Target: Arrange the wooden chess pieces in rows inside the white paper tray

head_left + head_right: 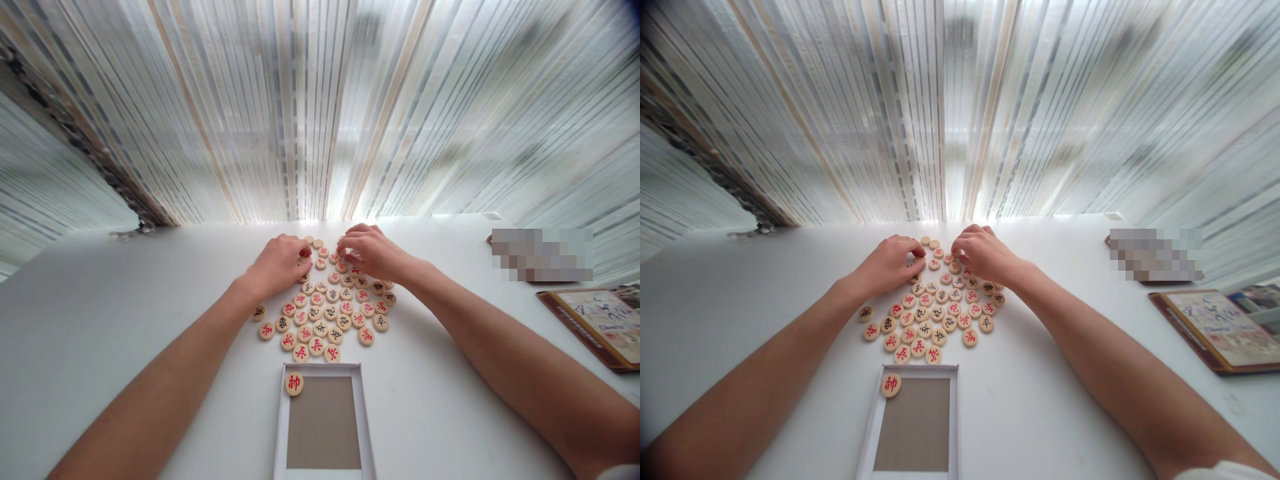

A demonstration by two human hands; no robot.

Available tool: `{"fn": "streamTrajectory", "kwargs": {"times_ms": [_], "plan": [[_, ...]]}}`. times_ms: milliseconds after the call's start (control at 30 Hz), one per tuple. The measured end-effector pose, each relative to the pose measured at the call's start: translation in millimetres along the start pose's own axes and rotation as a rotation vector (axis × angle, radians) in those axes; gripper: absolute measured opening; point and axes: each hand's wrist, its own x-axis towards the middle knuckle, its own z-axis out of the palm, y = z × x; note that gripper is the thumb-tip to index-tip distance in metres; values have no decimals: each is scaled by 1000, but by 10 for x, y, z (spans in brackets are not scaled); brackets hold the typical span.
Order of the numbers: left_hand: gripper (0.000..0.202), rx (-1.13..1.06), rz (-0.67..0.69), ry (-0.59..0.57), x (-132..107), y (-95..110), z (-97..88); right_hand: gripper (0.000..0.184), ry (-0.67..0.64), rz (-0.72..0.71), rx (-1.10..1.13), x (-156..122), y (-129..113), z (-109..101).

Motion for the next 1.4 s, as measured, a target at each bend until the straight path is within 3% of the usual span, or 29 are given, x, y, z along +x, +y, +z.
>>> {"fn": "streamTrajectory", "kwargs": {"times_ms": [333, 733, 933, 1200, 1300, 1400], "plan": [[24, 47, -12, 30, 8, 58, 24, 22, 15, -22, -20, -9, -37, 18], [33, 55, -43, 55, 12, -65, 57, 24, 166, 132, 118, 12, 111, 157], [31, 41, -68, 102, 14, -87, 80, 20, 203, 187, 165, 16, 52, 121], [31, 48, -209, 235, 0, -340, -277, 23, 145, 279, 196, 337, -243, 14], [28, 64, -259, 212, -34, -441, -401, 25, 94, 334, 181, 548, -336, 78], [25, 58, -270, 131, -64, -474, -452, 13, 36, 388, 174, 677, -388, 141]]}}
